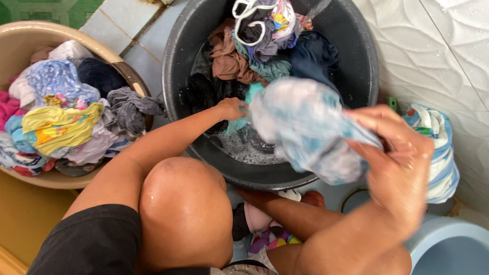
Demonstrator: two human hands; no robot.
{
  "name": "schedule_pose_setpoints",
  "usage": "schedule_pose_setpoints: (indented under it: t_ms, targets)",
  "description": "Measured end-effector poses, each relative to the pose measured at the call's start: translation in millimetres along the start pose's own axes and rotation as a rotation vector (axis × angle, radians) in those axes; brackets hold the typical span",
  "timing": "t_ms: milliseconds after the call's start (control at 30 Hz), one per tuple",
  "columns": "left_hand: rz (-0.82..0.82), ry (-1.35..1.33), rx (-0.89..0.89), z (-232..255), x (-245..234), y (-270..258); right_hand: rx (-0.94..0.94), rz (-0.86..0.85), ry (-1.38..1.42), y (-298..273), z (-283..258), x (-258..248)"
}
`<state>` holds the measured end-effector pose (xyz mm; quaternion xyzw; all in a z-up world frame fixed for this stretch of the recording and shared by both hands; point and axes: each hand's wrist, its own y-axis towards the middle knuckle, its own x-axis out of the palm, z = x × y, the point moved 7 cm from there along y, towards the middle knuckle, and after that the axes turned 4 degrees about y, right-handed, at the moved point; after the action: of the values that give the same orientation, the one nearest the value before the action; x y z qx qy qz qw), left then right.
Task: The person washes clothes in a basin filled with soapy water by scrubbing them together by hand and then places them into a separate basket.
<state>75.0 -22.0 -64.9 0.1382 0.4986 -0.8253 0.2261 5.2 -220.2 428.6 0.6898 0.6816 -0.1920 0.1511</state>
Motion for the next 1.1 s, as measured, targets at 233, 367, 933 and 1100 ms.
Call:
schedule_pose_setpoints:
  t_ms: [233, 367, 933, 1100]
  targets:
    - [-0.462, -0.677, 0.408, 74.6, 7.9, -45.6, 0.116, -0.474, -0.154, 4.1, 149.0, 74.0]
    - [-0.103, 0.072, 0.283, 50.3, 26.1, -53.5, 0.713, -0.175, 0.051, 2.1, 305.8, 131.0]
    - [0.172, 0.298, 0.396, 17.3, 53.8, -74.5, 0.579, 0.294, -0.599, -15.9, 425.2, 193.0]
    - [0.352, -0.645, 0.15, -47.2, 79.7, -7.5, 0.609, 0.746, 0.015, -34.9, 353.9, 251.1]
